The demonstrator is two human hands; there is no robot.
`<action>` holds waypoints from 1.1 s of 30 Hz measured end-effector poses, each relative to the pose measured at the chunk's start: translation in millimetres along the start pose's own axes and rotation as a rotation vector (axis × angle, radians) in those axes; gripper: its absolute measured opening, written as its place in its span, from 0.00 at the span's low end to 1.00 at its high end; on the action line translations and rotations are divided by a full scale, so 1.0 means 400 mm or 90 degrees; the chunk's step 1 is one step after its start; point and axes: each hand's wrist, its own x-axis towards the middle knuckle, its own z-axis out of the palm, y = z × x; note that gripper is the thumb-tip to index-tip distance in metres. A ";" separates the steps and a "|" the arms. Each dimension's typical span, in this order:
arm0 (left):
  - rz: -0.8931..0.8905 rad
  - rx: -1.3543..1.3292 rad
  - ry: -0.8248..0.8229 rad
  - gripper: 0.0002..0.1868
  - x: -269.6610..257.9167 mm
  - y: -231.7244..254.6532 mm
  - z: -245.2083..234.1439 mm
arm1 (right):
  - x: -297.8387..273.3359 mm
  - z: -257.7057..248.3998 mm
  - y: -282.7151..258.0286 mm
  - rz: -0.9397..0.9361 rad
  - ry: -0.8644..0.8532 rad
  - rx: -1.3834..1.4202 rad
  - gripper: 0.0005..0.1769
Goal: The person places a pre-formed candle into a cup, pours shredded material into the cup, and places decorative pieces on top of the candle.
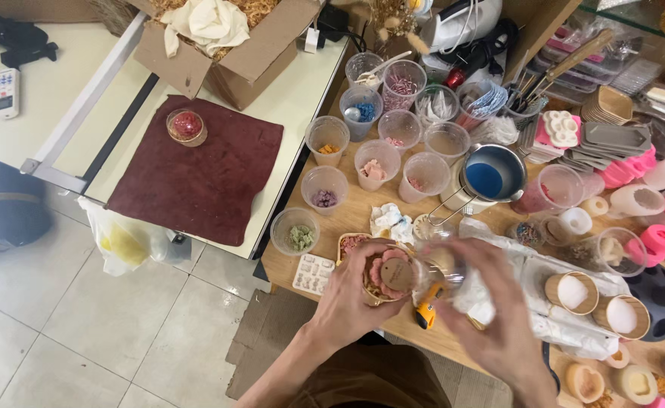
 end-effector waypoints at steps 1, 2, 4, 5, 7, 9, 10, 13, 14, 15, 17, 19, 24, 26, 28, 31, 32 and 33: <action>0.000 0.012 -0.007 0.46 -0.003 0.006 0.005 | 0.017 0.003 -0.037 -0.002 -0.001 0.001 0.44; 0.000 0.013 -0.005 0.46 -0.005 0.011 0.009 | 0.031 0.007 -0.066 0.007 -0.024 0.013 0.44; -0.006 -0.037 -0.006 0.58 -0.012 0.021 0.011 | 0.051 0.007 -0.104 0.010 -0.054 0.030 0.44; -0.007 -0.034 0.000 0.58 -0.012 0.026 0.013 | 0.056 0.005 -0.115 0.003 -0.074 0.001 0.43; 0.028 -0.033 0.020 0.64 -0.009 0.035 0.019 | 0.062 0.001 -0.127 -0.009 -0.095 -0.028 0.42; 0.031 -0.032 0.033 0.65 -0.007 0.045 0.025 | 0.063 -0.003 -0.134 -0.036 -0.112 -0.057 0.41; 0.034 -0.034 0.043 0.65 -0.008 0.049 0.027 | 0.062 -0.006 -0.136 -0.038 -0.115 -0.057 0.41; 0.028 -0.087 0.045 0.65 -0.008 0.050 0.024 | 0.070 -0.009 -0.140 -0.060 -0.120 -0.060 0.42; 0.028 -0.085 0.048 0.65 -0.009 0.050 0.026 | 0.073 -0.009 -0.141 -0.057 -0.123 -0.050 0.43; 0.045 -0.070 0.062 0.65 -0.011 0.050 0.034 | 0.073 -0.010 -0.140 -0.052 -0.126 -0.041 0.44; 0.063 -0.056 0.077 0.65 -0.012 0.049 0.048 | 0.076 -0.012 -0.134 -0.041 -0.139 -0.041 0.45; 0.036 -0.137 0.069 0.63 -0.010 0.049 0.058 | 0.075 -0.016 -0.127 -0.030 -0.151 -0.044 0.47; -0.037 -0.282 -0.001 0.62 -0.009 0.077 0.047 | 0.070 -0.026 -0.111 -0.058 -0.140 -0.055 0.50; -0.077 -0.379 -0.036 0.61 -0.004 0.095 0.029 | 0.069 -0.031 -0.108 -0.058 -0.143 -0.050 0.50; -0.169 -0.554 -0.083 0.59 0.003 0.110 0.009 | 0.069 -0.036 -0.109 -0.059 -0.146 -0.045 0.51; -0.213 -0.475 -0.067 0.57 0.004 0.124 0.002 | 0.065 -0.043 -0.112 -0.078 -0.157 -0.020 0.50; -0.214 -0.473 -0.063 0.57 0.001 0.126 0.003 | 0.064 -0.045 -0.114 -0.085 -0.164 -0.026 0.50; -0.201 -0.466 -0.056 0.57 -0.001 0.127 0.008 | 0.062 -0.047 -0.114 -0.092 -0.171 -0.033 0.50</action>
